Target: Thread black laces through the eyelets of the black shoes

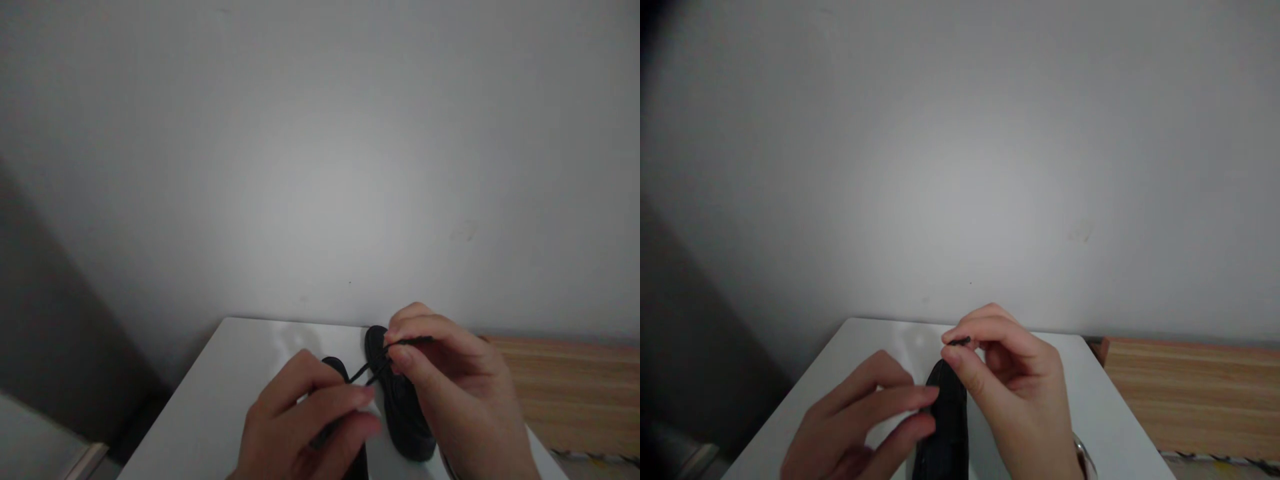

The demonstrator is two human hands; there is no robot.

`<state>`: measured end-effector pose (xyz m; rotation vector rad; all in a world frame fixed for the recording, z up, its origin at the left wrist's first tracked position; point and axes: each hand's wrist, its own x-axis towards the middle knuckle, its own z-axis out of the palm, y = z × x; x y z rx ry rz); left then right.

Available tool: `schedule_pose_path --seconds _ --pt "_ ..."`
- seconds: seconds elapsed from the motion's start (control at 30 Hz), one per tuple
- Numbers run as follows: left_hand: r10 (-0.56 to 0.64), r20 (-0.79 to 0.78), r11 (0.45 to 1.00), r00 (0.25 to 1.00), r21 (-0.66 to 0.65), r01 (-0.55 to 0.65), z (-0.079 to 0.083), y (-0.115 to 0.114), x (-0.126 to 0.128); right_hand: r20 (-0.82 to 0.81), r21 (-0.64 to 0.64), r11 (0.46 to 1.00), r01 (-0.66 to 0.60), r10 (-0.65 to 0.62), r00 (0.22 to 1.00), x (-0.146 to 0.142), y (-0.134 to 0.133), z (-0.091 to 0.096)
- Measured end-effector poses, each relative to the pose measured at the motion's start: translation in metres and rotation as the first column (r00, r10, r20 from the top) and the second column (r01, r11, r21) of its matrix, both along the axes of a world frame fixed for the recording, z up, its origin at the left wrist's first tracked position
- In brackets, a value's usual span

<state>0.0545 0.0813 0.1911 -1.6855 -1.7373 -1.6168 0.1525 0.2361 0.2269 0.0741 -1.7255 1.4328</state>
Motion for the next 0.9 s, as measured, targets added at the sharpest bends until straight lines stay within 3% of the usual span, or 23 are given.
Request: schedule_pose_path --seconds 0.1,0.2,0.3,0.4,0.7,0.8,0.9 --pt "0.071 0.216 0.996 0.974 0.034 -0.08 0.009 0.022 -0.006 0.017 -0.005 0.999 -0.038 0.038 0.999 -0.008 0.001 -0.001" --pt "0.015 0.338 0.998 0.941 -0.067 0.008 0.017 0.038 -0.013 0.032 -0.001 0.999 -0.042 0.042 0.999 -0.016 0.003 -0.001" --pt "-0.031 0.386 0.993 0.922 -0.091 0.072 0.028 0.043 -0.021 0.038 0.006 1.0 -0.011 0.011 0.999 -0.02 0.011 0.0" --pt "-0.018 0.455 0.998 0.89 -0.046 0.044 0.034 0.038 -0.03 0.004 -0.014 0.999 0.031 -0.031 1.0 -0.016 0.022 0.002" --pt "0.046 0.54 0.998 0.841 0.02 -0.067 0.022 0.028 -0.046 -0.01 -0.184 0.98 0.077 -0.08 0.997 -0.006 0.039 -0.011" --pt "0.024 0.525 0.999 0.851 0.017 -0.038 0.022 0.037 -0.048 0.037 -0.154 0.987 0.045 -0.04 0.999 -0.014 0.035 -0.011" --pt "-0.049 0.583 0.997 0.811 -0.022 0.076 0.022 0.048 -0.047 0.056 -0.061 0.998 -0.026 0.03 0.998 -0.025 0.03 -0.01"
